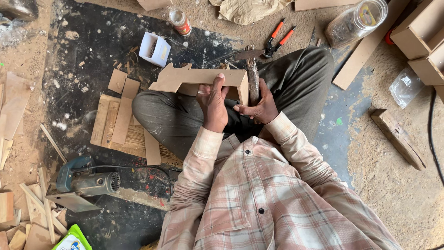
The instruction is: The person sits on the floor and assembles small wooden pieces by hammering nails into them. They use a hammer to drive nails into a shaped wooden piece and a smaller rectangular piece, securing them together.
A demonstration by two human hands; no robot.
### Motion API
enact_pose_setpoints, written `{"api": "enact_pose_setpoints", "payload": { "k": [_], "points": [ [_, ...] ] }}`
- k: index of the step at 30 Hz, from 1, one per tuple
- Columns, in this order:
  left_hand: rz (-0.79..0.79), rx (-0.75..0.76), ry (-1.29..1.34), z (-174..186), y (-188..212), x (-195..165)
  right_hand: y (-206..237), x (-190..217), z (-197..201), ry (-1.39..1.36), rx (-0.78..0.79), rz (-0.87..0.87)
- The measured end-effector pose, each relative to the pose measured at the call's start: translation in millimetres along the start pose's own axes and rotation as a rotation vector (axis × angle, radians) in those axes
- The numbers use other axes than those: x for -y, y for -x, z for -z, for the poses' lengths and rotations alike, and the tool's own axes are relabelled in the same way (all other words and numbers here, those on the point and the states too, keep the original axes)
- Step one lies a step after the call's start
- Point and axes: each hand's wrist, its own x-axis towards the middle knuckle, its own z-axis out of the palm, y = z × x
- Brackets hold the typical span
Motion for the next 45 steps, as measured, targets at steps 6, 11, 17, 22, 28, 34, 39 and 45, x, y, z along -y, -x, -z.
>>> {"api": "enact_pose_setpoints", "payload": {
  "k": [6, 11, 17, 22, 28, 34, 39, 45],
  "points": [
    [-0.054, 0.019, -1.408, 1, 14, -39, -10, 6, 10, -0.053, 0.006, -0.021],
    [-1.238, 0.478, -1.618, 6, -27, -51, -10, -1, 13, -0.109, 0.029, -0.052],
    [-0.827, 1.097, -1.522, -6, -75, -45, -13, -14, 18, -0.164, 0.042, -0.015],
    [-0.832, 1.057, -1.554, -18, -78, -40, -18, -22, 28, -0.178, 0.043, -0.035],
    [-0.877, 0.958, -1.509, -21, -90, -33, -34, -30, 33, -0.197, 0.042, -0.071],
    [-0.889, 0.93, -1.5, -20, -99, -30, -48, -40, 38, -0.161, 0.024, -0.064],
    [-0.955, 0.926, -1.497, -18, -118, -31, -70, -46, 39, -0.203, 0.037, 0.027],
    [-0.96, 0.87, -1.546, -27, -136, -36, -97, -35, 42, -0.212, -0.016, -0.038]
  ]
}}
